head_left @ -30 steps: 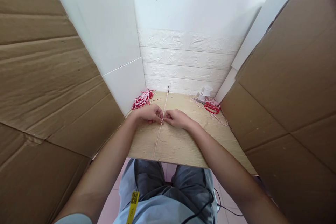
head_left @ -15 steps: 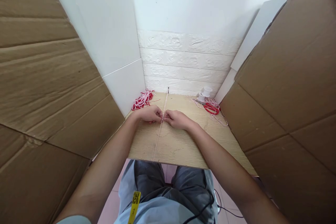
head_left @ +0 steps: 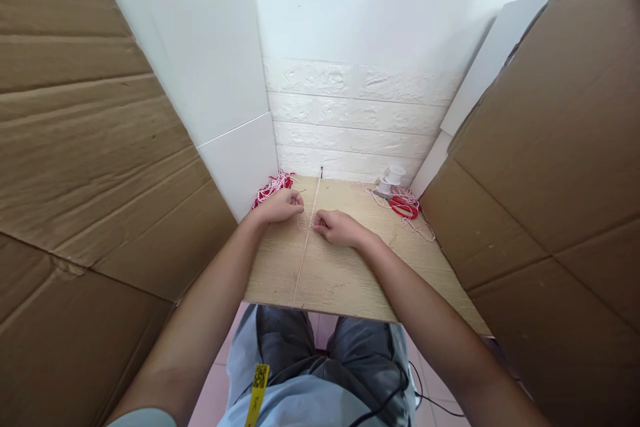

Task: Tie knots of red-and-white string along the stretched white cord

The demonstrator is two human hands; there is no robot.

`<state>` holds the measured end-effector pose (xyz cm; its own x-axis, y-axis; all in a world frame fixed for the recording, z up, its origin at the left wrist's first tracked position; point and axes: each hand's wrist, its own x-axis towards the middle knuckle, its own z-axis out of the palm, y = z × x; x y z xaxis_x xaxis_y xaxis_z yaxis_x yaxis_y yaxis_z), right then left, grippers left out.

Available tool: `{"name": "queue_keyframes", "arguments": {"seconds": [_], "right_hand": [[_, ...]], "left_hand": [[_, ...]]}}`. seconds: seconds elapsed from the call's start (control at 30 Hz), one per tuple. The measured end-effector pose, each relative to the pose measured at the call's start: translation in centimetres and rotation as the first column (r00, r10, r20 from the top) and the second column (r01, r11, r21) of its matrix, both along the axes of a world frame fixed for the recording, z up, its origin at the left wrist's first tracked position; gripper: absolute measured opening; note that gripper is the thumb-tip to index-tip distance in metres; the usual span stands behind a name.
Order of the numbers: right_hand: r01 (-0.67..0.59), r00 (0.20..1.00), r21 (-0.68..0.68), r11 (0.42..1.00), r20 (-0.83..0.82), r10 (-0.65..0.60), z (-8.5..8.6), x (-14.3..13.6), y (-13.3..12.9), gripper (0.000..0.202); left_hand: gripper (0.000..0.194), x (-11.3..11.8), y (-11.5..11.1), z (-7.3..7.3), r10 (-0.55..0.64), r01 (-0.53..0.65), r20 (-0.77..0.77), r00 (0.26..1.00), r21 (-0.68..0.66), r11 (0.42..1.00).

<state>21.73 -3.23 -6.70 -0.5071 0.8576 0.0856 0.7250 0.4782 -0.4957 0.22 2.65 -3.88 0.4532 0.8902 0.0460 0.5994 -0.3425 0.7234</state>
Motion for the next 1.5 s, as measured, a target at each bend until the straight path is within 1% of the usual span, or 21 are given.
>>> {"name": "queue_keyframes", "arguments": {"seconds": [0.13, 0.27, 0.33, 0.4, 0.5, 0.6, 0.63, 0.7, 0.8, 0.9, 1.0, 1.1, 1.17, 1.2, 1.27, 1.37, 1.43, 1.5], "right_hand": [[-0.003, 1.000, -0.008, 1.000, -0.019, 0.003, -0.1, 0.1, 0.1, 0.010], [0.000, 1.000, -0.007, 1.000, -0.030, 0.000, -0.2, 0.1, 0.1, 0.008], [0.000, 1.000, -0.002, 1.000, -0.029, 0.000, -0.1, 0.0, 0.0, 0.008], [-0.008, 0.999, 0.004, 1.000, -0.039, 0.008, 0.0, 0.0, -0.1, 0.010], [-0.003, 0.998, 0.009, 1.000, -0.070, 0.004, 0.1, 0.0, -0.1, 0.020], [0.040, 0.997, -0.005, 0.999, -0.071, -0.040, -0.1, 0.1, 0.0, 0.036], [0.050, 0.997, -0.014, 0.999, -0.065, -0.051, -0.1, 0.2, 0.1, 0.035], [0.054, 0.997, -0.030, 0.998, -0.052, -0.055, -0.2, 0.3, 0.2, 0.025], [0.040, 0.998, -0.032, 0.999, -0.038, -0.041, -0.2, 0.4, 0.3, 0.010], [0.020, 0.998, -0.029, 0.999, -0.067, -0.022, -0.1, 0.4, 0.4, 0.008], [-0.020, 0.990, -0.039, 0.999, -0.142, 0.014, 0.1, 0.4, 0.5, 0.004], [-0.041, 0.968, 0.028, 0.999, -0.247, 0.046, 0.4, 0.2, 0.5, 0.005], [-0.036, 0.942, 0.081, 0.996, -0.329, 0.061, 0.7, 0.0, 0.4, 0.006], [-0.037, 0.924, 0.085, 0.996, -0.377, 0.067, 0.8, -0.1, 0.4, 0.007], [-0.056, 0.869, 0.041, 0.998, -0.490, 0.069, 1.1, -0.2, 0.2, 0.011], [-0.121, 0.778, -0.090, 0.988, -0.627, 0.038, 1.3, -0.3, 0.0, 0.011], [-0.155, 0.761, -0.170, 0.973, -0.648, 0.009, 1.4, -0.3, 0.1, 0.008], [-0.149, 0.780, -0.220, 0.964, -0.625, -0.022, 1.3, -0.3, 0.1, 0.006]], "left_hand": [[0.010, 0.0, 0.6, -0.6, 0.095, -0.100, 0.083, 0.992, 0.051, 0.994], [0.010, 0.4, 0.4, -0.4, 0.182, -0.191, 0.153, 0.971, 0.043, 0.981], [0.012, 0.8, 0.0, 0.0, 0.219, -0.216, 0.186, 0.958, -0.035, 0.976], [0.017, 1.1, -0.3, 0.4, 0.245, -0.211, 0.279, 0.928, -0.147, 0.966], [0.023, 1.2, -0.4, 0.9, 0.254, -0.113, 0.452, 0.855, -0.315, 0.942], [0.026, 1.0, -0.3, 1.2, 0.273, 0.003, 0.566, 0.778, -0.438, 0.899], [0.026, 0.8, -0.3, 1.4, 0.284, 0.030, 0.591, 0.755, -0.464, 0.885], [0.024, 0.6, -0.2, 1.6, 0.303, 0.071, 0.625, 0.719, -0.500, 0.863], [0.022, 0.4, -0.2, 1.7, 0.306, 0.128, 0.650, 0.696, -0.532, 0.837], [0.022, 0.5, -0.2, 1.6, 0.280, 0.173, 0.665, 0.693, -0.529, 0.831], [0.022, 0.5, -0.2, 1.6, 0.274, 0.162, 0.667, 0.693, -0.514, 0.843], [0.023, 0.6, -0.2, 1.6, 0.291, 0.138, 0.667, 0.685, -0.512, 0.848], [0.024, 0.7, -0.3, 1.6, 0.295, 0.125, 0.658, 0.693, -0.512, 0.850], [0.025, 0.8, -0.3, 1.6, 0.294, 0.116, 0.652, 0.699, -0.509, 0.853], [0.026, 0.9, -0.5, 1.5, 0.283, 0.098, 0.639, 0.715, -0.493, 0.865], [0.025, 1.1, -0.6, 1.2, 0.254, 0.077, 0.614, 0.747, -0.460, 0.885], [0.022, 1.1, -0.5, 1.0, 0.229, 0.070, 0.577, 0.784, -0.449, 0.891], [0.021, 1.0, -0.4, 0.9, 0.204, 0.055, 0.521, 0.829, -0.438, 0.897]]}}
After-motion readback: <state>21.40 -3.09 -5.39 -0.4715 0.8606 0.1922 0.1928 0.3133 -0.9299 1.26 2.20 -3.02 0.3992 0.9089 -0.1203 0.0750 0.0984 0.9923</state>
